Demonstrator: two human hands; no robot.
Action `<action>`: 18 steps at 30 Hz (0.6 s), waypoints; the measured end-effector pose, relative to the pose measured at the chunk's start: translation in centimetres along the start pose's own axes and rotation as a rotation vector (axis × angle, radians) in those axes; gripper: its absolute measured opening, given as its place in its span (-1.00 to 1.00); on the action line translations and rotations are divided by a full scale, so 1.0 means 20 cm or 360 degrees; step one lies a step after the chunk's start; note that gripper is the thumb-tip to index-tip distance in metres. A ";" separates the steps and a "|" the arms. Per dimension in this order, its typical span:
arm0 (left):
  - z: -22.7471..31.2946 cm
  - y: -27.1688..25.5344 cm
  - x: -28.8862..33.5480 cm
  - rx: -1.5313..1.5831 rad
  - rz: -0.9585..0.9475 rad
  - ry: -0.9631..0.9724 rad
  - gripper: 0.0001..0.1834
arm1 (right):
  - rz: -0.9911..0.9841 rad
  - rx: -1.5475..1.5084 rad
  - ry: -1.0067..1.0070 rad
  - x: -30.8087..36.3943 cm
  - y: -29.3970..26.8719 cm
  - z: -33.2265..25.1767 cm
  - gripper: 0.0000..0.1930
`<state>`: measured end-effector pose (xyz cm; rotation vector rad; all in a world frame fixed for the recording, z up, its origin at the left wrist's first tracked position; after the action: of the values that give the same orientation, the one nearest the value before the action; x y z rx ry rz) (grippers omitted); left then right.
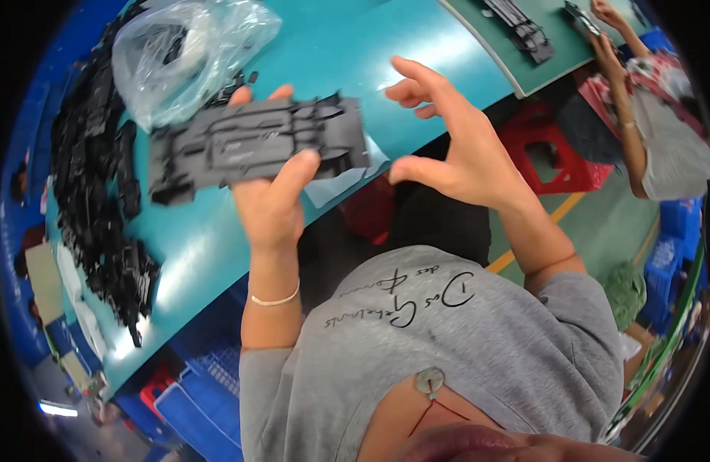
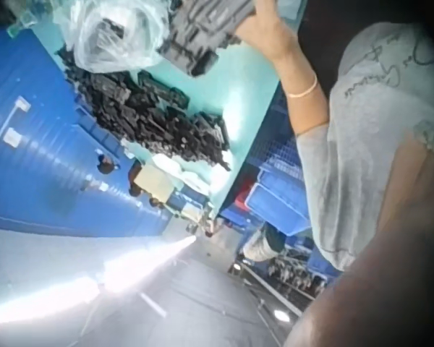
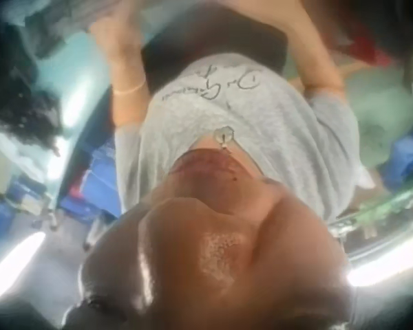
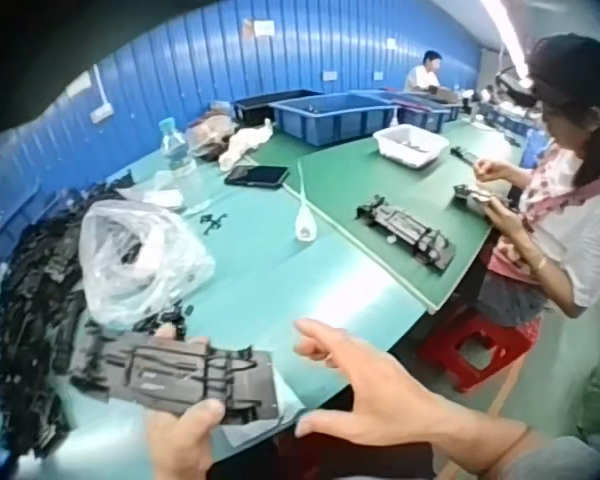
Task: The person assembles toy car chassis parts by picking up small plastic pieces, dabbing them in glue on a paper pad, and attaching them onto the chassis by hand, then adds glue from a squeeze bottle onto the pad.
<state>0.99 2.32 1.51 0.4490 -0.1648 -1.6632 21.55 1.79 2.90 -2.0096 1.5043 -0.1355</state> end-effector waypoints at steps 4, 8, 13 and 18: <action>-0.06 0.10 -0.05 0.0149 -0.0036 -0.0243 -0.13 | -0.0045 -0.0079 -0.0159 0.02 0.02 0.03 0.01; -0.12 0.24 -0.09 0.0150 -0.0144 -0.0363 -0.12 | 0.0042 -0.0046 -0.0129 0.06 -0.03 0.10 0.02; -0.20 0.39 -0.16 0.0210 -0.0322 -0.0549 -0.11 | 0.0110 -0.0059 -0.0027 0.12 -0.16 0.18 0.01; -0.29 0.55 -0.23 0.0194 -0.0513 -0.0769 -0.15 | 0.0189 -0.0112 0.0109 0.21 -0.28 0.24 0.03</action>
<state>13.72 6.14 1.18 0.1594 -0.5774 -2.0671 29.75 0.96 0.89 -1.9816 1.6888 -0.1049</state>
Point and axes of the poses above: each hand's wrist, its own x-axis away from the middle knuckle, its own y-axis out of the palm, z = x × y, the point moved 2 cm from there along -x, towards the middle knuckle, and after that the axes turned 4 degrees about -z, right-handed, at the moved point
